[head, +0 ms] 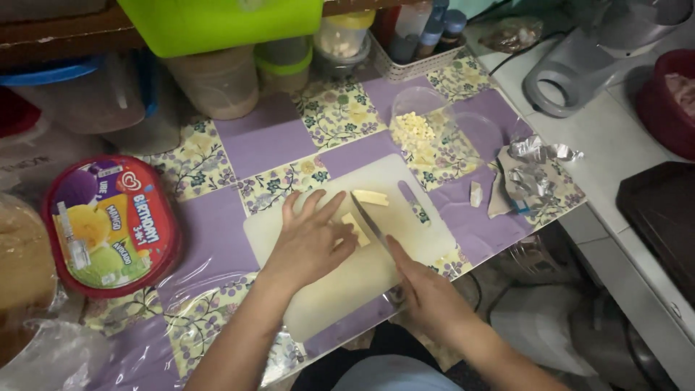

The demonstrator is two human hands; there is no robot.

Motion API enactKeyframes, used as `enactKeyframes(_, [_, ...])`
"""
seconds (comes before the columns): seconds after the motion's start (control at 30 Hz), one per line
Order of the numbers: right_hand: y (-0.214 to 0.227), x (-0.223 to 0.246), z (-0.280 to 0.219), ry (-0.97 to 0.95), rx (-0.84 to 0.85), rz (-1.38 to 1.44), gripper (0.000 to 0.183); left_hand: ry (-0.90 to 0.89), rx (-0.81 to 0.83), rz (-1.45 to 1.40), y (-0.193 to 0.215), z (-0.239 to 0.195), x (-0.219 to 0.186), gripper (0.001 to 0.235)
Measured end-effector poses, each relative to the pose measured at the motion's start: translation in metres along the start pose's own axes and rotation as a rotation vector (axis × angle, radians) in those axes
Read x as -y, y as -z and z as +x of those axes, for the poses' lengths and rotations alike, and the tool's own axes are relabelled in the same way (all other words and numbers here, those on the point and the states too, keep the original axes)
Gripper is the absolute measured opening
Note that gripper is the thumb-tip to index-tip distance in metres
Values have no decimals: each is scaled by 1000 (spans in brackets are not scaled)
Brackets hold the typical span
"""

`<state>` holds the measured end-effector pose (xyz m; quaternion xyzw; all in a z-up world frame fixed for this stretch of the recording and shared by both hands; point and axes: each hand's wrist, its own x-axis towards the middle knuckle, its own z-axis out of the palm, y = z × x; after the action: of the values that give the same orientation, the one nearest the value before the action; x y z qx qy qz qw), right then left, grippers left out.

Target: Dicing a block of cheese into small cubes on a cutting board.

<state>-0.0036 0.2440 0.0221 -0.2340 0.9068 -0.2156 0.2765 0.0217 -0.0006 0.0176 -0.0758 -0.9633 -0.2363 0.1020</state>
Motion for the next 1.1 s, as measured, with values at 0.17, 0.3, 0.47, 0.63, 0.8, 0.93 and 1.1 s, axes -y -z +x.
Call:
enactKeyframes(0.17, [-15, 1, -1, 3, -41, -226, 83, -31, -115, -2, 1, -1, 5, 33])
enactKeyframes(0.3, [-13, 8, 0, 30, -48, -238, 82, -34, -151, 32, -6, -2, 16, 42])
enactKeyframes(0.47, [-18, 2, 3, 124, -107, -237, 80, -17, -121, -9, -5, -1, 14, 41])
enactKeyframes(0.63, [-23, -10, 4, 174, -126, -268, 84, -2, -76, -5, -8, -1, 17, 44])
enactKeyframes(0.8, [-24, -13, 0, 146, -115, -281, 98, -1, -111, -26, -5, -2, 15, 44])
enactKeyframes(0.93, [-26, -8, 5, 104, -85, -262, 91, 14, -95, -42, -3, -1, 15, 42])
enactKeyframes(1.1, [-32, 6, 7, -83, 48, -379, 82, 78, 20, -40, -1, 5, 12, 41])
